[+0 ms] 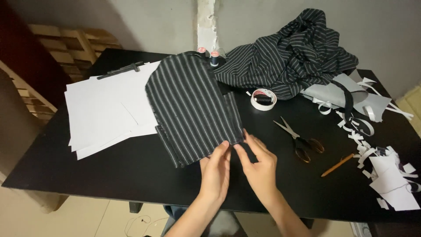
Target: Inspecting a handmade striped fabric pouch and trimming excess material and loose threads with scissors.
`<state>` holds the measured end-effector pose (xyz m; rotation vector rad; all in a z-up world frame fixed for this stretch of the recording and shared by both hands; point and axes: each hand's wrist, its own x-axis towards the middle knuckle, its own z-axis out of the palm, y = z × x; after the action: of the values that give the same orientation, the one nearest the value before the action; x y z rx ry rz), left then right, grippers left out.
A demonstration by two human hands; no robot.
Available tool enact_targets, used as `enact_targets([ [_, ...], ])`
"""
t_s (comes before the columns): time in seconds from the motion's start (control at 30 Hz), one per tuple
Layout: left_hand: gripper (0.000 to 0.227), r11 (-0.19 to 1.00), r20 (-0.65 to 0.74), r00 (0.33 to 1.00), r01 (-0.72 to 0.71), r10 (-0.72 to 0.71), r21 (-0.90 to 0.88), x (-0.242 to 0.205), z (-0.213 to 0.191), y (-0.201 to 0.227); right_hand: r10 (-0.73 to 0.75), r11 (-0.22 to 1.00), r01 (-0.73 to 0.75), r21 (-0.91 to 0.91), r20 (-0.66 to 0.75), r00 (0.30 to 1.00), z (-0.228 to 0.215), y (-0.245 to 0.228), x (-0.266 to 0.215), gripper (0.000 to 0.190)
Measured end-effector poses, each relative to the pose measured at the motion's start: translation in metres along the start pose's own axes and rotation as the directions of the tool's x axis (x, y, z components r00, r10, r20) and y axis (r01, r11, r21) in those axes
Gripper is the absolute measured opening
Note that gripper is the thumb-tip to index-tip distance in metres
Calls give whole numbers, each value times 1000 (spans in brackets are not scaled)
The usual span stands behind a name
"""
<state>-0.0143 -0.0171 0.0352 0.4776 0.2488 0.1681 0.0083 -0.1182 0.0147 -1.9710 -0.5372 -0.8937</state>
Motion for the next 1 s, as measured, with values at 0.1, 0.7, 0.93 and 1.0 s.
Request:
enact_targets([
  [0.1,13,999,7,1000,-3,4,-48,2,-3,-7,11,996,-4,-90,79,997,-4,12,1,28],
  [0.7,14,1000,43,999,10,-11,17,1,-1,0,3,1000,-2,-6,165,986,-28,11,14,37],
  [0.93,21,998,38,998,55,-55,-8,-2,4,4,-242,965,260,-46,236,941,-38,15,29,41],
  [1.0,7,990,46,990,137,-136,-28,-10,16,13,-403,909,412,-67,114,908,-37,13,32,24],
])
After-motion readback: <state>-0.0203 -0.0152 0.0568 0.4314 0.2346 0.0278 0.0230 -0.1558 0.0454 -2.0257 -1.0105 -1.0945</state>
